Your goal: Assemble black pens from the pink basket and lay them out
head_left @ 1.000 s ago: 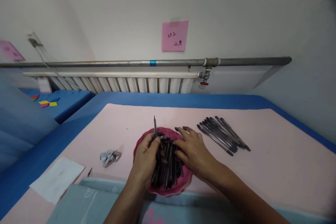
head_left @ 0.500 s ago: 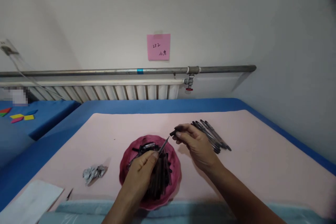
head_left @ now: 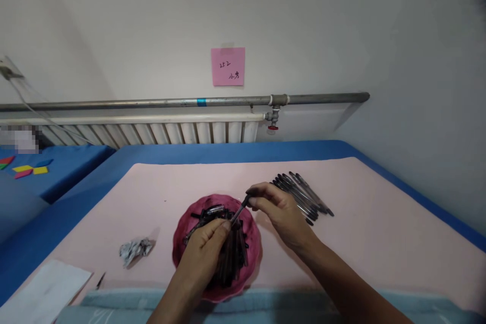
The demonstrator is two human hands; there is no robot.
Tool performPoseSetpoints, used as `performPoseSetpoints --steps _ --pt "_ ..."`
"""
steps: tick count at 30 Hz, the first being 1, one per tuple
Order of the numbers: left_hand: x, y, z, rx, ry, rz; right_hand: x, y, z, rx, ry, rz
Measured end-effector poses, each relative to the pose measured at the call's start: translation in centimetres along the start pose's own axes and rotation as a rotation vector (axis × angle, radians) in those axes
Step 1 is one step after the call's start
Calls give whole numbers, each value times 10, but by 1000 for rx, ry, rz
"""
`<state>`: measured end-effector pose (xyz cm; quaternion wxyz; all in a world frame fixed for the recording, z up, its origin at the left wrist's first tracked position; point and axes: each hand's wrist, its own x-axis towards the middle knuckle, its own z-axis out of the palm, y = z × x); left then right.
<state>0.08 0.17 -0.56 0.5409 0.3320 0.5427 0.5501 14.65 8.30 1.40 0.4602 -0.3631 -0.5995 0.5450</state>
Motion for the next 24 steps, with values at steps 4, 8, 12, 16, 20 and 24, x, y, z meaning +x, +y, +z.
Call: performPoseSetpoints --steps 4,8,12,16,20,24 --pt "0 1 2 39 -30 -94 -5 6 9 123 -34 71" --pt "0 3 6 -68 16 -113 -10 16 16 269 -54 150" --pt "-3 5 11 -115 50 -216 -13 21 23 337 -66 211" --pt "-4 6 13 -131 81 -219 -16 24 27 415 -100 249" --pt "-1 -1 11 -130 60 -188 -18 28 31 436 -104 234" --pt "3 -8 10 -127 61 -75 -22 31 36 418 -133 268"
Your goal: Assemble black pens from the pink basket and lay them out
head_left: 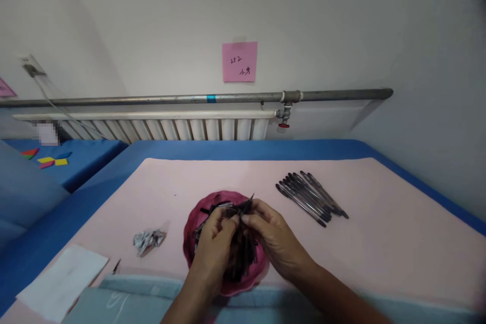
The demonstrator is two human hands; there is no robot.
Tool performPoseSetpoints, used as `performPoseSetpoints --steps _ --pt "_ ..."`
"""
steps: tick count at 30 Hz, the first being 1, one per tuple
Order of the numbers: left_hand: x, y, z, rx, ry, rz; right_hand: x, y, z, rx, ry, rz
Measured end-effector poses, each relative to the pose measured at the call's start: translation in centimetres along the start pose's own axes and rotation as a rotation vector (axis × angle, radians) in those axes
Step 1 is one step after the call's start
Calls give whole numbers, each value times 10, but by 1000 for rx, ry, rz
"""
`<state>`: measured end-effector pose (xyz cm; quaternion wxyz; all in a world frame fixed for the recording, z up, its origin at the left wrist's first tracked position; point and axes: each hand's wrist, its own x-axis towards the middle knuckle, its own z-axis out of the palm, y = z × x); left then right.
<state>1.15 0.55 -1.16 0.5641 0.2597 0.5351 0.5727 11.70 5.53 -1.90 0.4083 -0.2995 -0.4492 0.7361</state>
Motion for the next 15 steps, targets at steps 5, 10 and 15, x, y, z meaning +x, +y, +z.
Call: performPoseSetpoints --steps 5,10,15 --pt "11 14 -22 49 48 140 4 -13 -6 47 116 -28" --pt "33 30 -68 273 421 324 14 -24 -26 -80 264 -109" --pt "42 26 -86 532 446 346 15 -16 -32 -311 209 -130"
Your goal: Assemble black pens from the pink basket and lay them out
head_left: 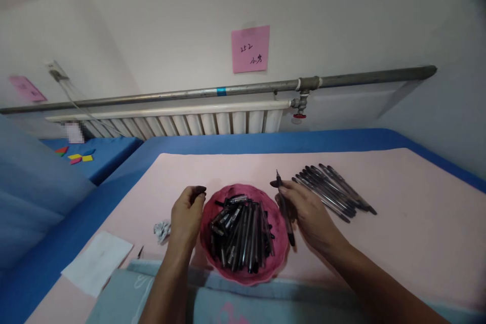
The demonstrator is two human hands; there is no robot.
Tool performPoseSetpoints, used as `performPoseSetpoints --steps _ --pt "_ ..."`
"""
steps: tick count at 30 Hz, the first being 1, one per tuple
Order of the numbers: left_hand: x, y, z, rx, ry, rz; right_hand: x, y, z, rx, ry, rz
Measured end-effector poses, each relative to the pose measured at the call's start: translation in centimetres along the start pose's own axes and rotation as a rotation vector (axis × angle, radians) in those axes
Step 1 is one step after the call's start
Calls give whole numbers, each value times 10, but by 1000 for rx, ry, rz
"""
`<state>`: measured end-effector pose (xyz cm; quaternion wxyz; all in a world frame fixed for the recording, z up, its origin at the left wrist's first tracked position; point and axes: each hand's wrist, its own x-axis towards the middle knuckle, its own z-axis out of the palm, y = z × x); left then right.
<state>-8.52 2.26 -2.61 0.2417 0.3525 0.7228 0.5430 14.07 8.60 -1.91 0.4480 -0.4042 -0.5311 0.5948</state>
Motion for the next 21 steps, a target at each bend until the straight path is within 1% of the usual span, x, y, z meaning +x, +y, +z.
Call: performPoseSetpoints --steps 6,9,12,15,17,21 --pt "-4 3 -3 454 -80 150 -1 3 2 -54 -2 12" --pt "-6 5 -3 671 -186 239 -1 4 2 -39 -6 15" --pt "-9 7 -2 829 -313 250 -1 5 2 -36 -25 21" --pt "-13 7 1 907 -396 224 0 6 2 -41 -34 29" --pt "-14 6 4 939 -404 225 0 6 2 -36 -42 29" --pt "-11 3 7 963 -309 268 0 6 3 -17 -60 30"
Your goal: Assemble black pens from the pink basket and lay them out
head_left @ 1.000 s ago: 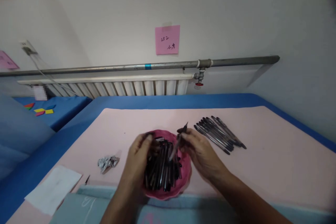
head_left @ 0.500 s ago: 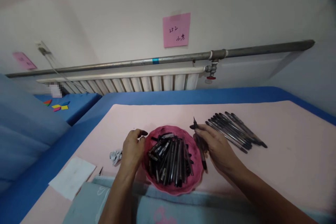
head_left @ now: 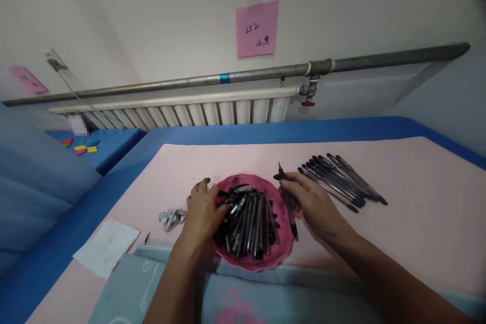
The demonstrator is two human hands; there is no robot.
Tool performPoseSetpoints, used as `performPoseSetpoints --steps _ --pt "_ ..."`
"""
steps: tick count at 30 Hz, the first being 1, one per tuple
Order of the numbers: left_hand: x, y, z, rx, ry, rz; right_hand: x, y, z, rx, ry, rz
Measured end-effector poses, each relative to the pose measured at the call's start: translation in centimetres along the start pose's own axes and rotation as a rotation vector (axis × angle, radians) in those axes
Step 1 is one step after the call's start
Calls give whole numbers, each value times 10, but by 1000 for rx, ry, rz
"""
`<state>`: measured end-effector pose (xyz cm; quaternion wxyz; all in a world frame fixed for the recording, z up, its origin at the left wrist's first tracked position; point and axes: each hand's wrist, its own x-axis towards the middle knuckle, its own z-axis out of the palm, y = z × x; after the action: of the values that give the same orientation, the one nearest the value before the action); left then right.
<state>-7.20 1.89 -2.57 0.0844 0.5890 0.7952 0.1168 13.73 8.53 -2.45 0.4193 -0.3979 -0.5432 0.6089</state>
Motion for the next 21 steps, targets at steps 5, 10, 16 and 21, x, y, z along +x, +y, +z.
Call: performPoseSetpoints --steps 5,10,16,21 --pt "0 -5 -3 -111 27 80 -1 0 1 22 3 10" --pt "-6 -7 -3 -78 -90 173 0 3 0 30 23 22" --pt "0 -11 0 -44 -56 122 0 5 0 33 13 26" --pt "4 -12 1 -102 -6 155 -1 2 1 26 22 18"
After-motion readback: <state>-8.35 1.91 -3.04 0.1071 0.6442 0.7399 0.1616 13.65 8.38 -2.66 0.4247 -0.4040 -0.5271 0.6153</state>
